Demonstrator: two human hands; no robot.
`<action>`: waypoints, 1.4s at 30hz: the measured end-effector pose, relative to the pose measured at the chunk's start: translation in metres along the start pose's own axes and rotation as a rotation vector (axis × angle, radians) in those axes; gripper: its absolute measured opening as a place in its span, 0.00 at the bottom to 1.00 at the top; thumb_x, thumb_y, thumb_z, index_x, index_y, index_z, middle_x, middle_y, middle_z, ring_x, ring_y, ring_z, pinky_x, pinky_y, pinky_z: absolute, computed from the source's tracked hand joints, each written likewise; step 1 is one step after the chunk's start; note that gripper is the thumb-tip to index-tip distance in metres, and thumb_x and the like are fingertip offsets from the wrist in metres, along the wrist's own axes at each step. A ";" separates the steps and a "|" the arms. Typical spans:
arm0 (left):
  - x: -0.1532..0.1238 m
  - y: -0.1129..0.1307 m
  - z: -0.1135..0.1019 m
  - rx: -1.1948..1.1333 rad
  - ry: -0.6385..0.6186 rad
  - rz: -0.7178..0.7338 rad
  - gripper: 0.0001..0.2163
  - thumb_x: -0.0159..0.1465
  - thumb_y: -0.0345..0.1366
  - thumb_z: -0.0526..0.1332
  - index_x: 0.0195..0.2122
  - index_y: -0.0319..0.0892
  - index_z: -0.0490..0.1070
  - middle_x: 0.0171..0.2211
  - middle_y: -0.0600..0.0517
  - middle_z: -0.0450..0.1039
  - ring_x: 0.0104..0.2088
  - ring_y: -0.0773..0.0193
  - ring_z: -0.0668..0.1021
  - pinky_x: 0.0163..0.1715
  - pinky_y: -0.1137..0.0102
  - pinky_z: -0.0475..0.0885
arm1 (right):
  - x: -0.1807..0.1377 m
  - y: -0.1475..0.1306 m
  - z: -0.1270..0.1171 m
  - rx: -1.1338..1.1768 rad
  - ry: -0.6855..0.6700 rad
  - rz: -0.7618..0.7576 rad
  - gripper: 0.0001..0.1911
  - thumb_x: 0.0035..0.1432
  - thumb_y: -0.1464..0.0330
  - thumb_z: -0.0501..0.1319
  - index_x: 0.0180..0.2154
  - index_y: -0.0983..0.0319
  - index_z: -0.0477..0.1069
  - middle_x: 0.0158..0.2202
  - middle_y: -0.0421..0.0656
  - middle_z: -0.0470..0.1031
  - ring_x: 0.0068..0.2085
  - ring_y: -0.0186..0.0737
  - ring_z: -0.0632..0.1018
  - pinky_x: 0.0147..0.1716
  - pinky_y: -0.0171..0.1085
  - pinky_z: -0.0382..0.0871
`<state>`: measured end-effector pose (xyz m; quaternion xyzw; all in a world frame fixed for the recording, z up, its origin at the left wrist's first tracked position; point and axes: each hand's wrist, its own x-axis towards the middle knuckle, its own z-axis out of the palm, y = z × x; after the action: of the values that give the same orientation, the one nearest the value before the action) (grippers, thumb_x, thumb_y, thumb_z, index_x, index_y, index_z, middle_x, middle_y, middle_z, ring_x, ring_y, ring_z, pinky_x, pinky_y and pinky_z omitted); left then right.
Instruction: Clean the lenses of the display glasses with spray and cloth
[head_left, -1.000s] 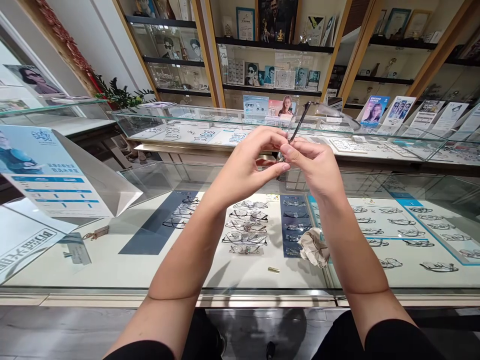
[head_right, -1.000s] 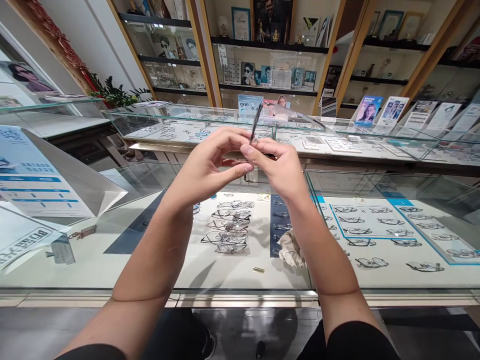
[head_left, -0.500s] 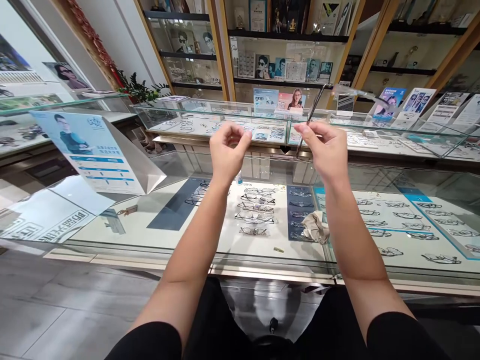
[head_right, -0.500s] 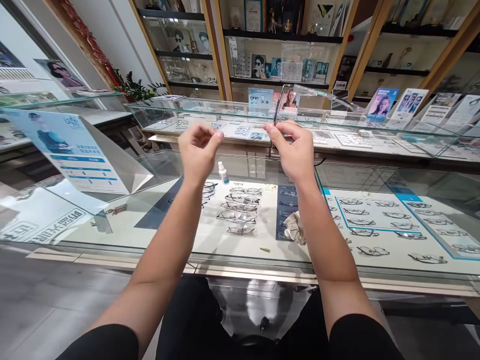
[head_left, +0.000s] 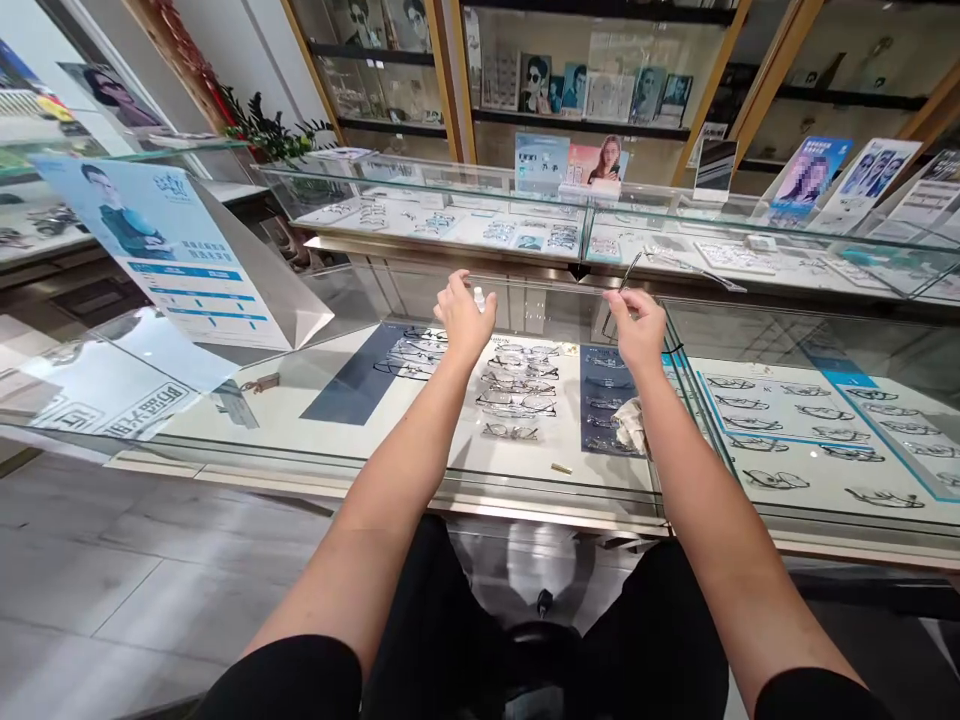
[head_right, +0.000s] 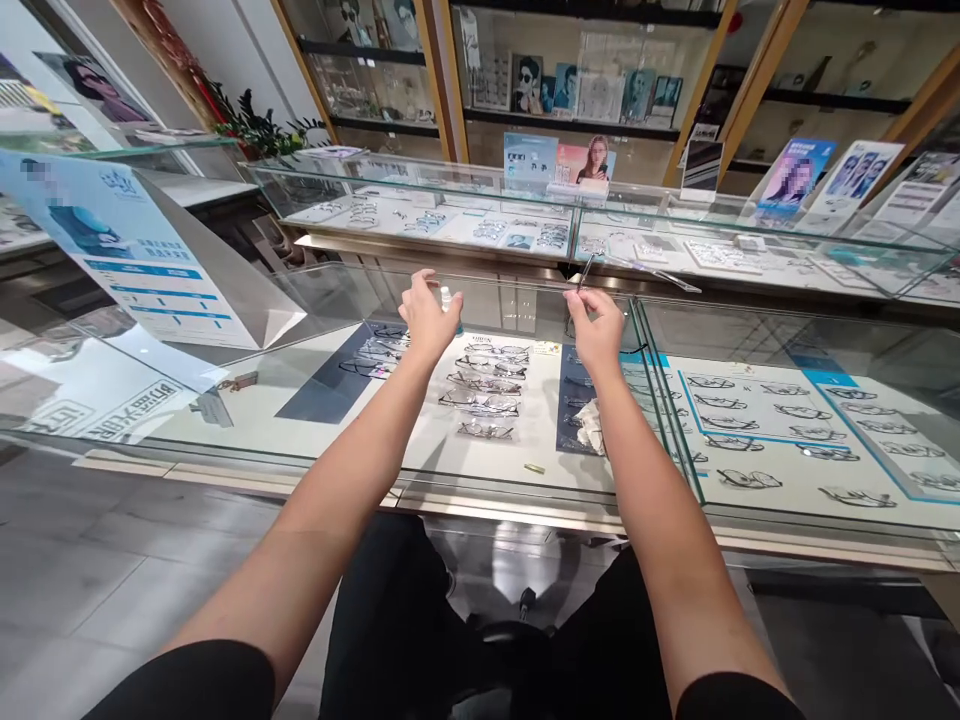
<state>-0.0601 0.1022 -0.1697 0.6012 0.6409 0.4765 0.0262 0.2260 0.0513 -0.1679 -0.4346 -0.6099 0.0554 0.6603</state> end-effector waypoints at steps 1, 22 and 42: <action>-0.001 -0.002 0.002 0.039 -0.042 -0.025 0.28 0.69 0.40 0.67 0.68 0.46 0.62 0.63 0.39 0.77 0.67 0.38 0.72 0.67 0.47 0.62 | -0.001 0.003 0.000 -0.014 0.003 -0.002 0.26 0.69 0.44 0.64 0.39 0.59 0.86 0.38 0.46 0.84 0.42 0.46 0.80 0.44 0.45 0.72; 0.007 0.007 0.009 -0.893 -0.423 -0.095 0.20 0.71 0.41 0.65 0.63 0.54 0.67 0.44 0.49 0.77 0.49 0.55 0.82 0.48 0.60 0.80 | -0.012 0.005 0.010 -0.079 -0.059 -0.009 0.27 0.72 0.43 0.62 0.38 0.58 0.83 0.39 0.46 0.84 0.44 0.47 0.82 0.46 0.45 0.75; -0.032 0.053 -0.004 -0.957 -0.555 -0.037 0.31 0.67 0.70 0.59 0.30 0.43 0.70 0.28 0.50 0.68 0.29 0.64 0.72 0.24 0.72 0.65 | -0.024 -0.051 0.023 0.445 -0.530 0.286 0.28 0.65 0.39 0.67 0.35 0.57 0.80 0.37 0.43 0.83 0.43 0.43 0.81 0.47 0.43 0.76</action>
<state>-0.0139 0.0655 -0.1505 0.6138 0.3324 0.5377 0.4729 0.1772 0.0166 -0.1561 -0.3318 -0.6658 0.3891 0.5434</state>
